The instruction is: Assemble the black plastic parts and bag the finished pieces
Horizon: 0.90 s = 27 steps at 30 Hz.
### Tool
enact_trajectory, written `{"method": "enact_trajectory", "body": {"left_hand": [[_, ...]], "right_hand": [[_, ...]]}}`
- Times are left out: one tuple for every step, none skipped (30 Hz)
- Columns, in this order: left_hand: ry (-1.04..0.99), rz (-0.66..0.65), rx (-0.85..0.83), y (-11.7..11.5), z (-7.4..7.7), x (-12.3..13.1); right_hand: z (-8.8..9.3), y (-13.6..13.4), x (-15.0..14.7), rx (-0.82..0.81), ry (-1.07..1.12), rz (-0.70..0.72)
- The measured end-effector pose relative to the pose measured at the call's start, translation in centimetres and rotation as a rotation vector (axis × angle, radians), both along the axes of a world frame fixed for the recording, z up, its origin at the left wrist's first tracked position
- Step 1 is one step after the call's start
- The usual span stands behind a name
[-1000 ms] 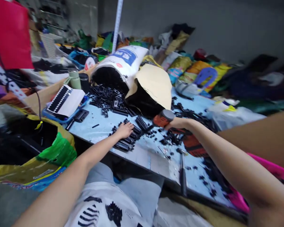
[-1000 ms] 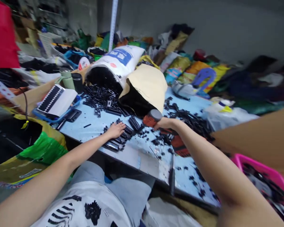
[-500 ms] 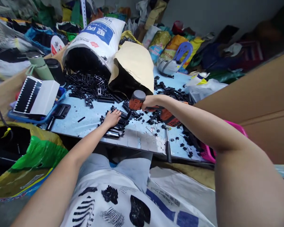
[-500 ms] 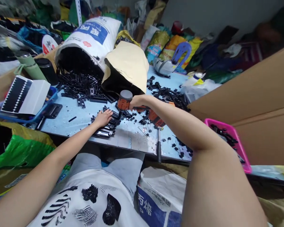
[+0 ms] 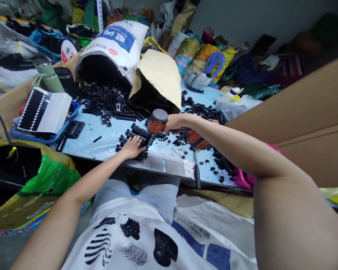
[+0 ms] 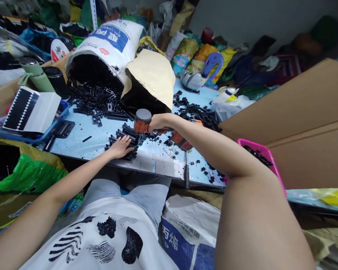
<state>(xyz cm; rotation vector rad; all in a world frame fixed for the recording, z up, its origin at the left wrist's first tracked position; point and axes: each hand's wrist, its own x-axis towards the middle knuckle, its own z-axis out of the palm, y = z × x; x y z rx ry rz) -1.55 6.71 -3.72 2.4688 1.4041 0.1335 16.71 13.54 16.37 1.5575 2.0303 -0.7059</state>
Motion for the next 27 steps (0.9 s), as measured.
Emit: {"method": "enact_trajectory", "body": {"left_hand": [[-0.012, 0.009, 0.009, -0.5, -0.2, -0.1], [-0.021, 0.018, 0.020, -0.8, -0.3, -0.1], [-0.027, 0.025, 0.033, -1.0, -0.4, -0.1], [-0.029, 0.031, 0.041, -1.2, -0.4, -0.1], [-0.027, 0.035, 0.041, -1.3, -0.2, 0.0], [-0.021, 0.033, 0.035, -1.5, -0.1, 0.1], [-0.013, 0.026, 0.026, -1.7, 0.1, 0.1], [-0.003, 0.017, 0.019, -2.1, 0.2, 0.1], [0.010, 0.010, 0.016, -2.5, 0.3, 0.0], [0.024, 0.006, 0.024, -3.0, 0.3, -0.1], [0.037, 0.006, 0.043, -3.5, 0.2, -0.2], [0.047, 0.011, 0.073, -3.9, 0.0, -0.2], [0.056, 0.021, 0.105, -4.4, -0.2, -0.3], [0.061, 0.032, 0.135, -4.8, -0.5, -0.3], [0.062, 0.041, 0.162, -5.0, -0.7, -0.4], [0.060, 0.049, 0.183, -5.2, -0.9, -0.3], [0.057, 0.055, 0.199, -5.3, -1.1, -0.3], [0.053, 0.061, 0.210, -5.4, -1.3, -0.2], [0.049, 0.063, 0.219, -5.4, -1.4, -0.2], [0.045, 0.066, 0.227, -5.4, -1.5, -0.1], [0.039, 0.072, 0.234, -5.4, -1.5, -0.1], [0.032, 0.076, 0.239, -5.4, -1.5, 0.0], [0.023, 0.080, 0.244, -5.5, -1.5, 0.0], [0.013, 0.084, 0.248, -5.5, -1.5, 0.0], [0.002, 0.087, 0.254, -5.6, -1.5, 0.0], [-0.010, 0.090, 0.260, -5.7, -1.5, 0.0], [-0.021, 0.090, 0.265, -5.8, -1.6, 0.0]], "right_hand": [[-0.1, -0.1, -0.1, -0.026, -0.003, 0.003], [-0.2, -0.2, -0.2, -0.039, -0.013, 0.009], [-0.3, -0.2, -0.3, -0.039, -0.023, 0.016], [-0.4, -0.2, -0.4, -0.027, -0.026, 0.025], [-0.4, -0.3, -0.6, -0.010, -0.029, 0.034], [-0.3, -0.5, -0.8, 0.010, -0.032, 0.040], [-0.2, -0.8, -1.0, 0.027, -0.041, 0.049], [0.0, -1.2, -1.2, 0.038, -0.055, 0.064], [0.3, -1.6, -1.3, 0.048, -0.069, 0.080], [0.5, -2.1, -1.5, 0.051, -0.080, 0.096], [0.7, -2.6, -1.6, 0.049, -0.082, 0.113], [0.9, -3.0, -1.8, 0.046, -0.077, 0.129], [0.9, -3.3, -1.9, 0.040, -0.070, 0.142], [0.9, -3.5, -2.0, 0.033, -0.062, 0.149], [0.7, -3.6, -2.1, 0.027, -0.054, 0.155], [0.5, -3.6, -2.2, 0.024, -0.046, 0.162], [0.2, -3.6, -2.3, 0.024, -0.039, 0.163], [-0.1, -3.6, -2.4, 0.023, -0.030, 0.162], [-0.3, -3.6, -2.5, 0.024, -0.021, 0.162], [-0.4, -3.7, -2.6, 0.029, -0.015, 0.163], [-0.4, -4.0, -2.6, 0.041, -0.016, 0.169], [-0.3, -4.4, -2.6, 0.061, -0.029, 0.181], [-0.2, -4.8, -2.6, 0.089, -0.052, 0.199], [-0.1, -5.3, -2.5, 0.120, -0.083, 0.219], [0.0, -5.8, -2.4, 0.146, -0.113, 0.238], [0.1, -6.3, -2.2, 0.157, -0.136, 0.255], [0.0, -6.6, -2.0, 0.156, -0.142, 0.269]]}}
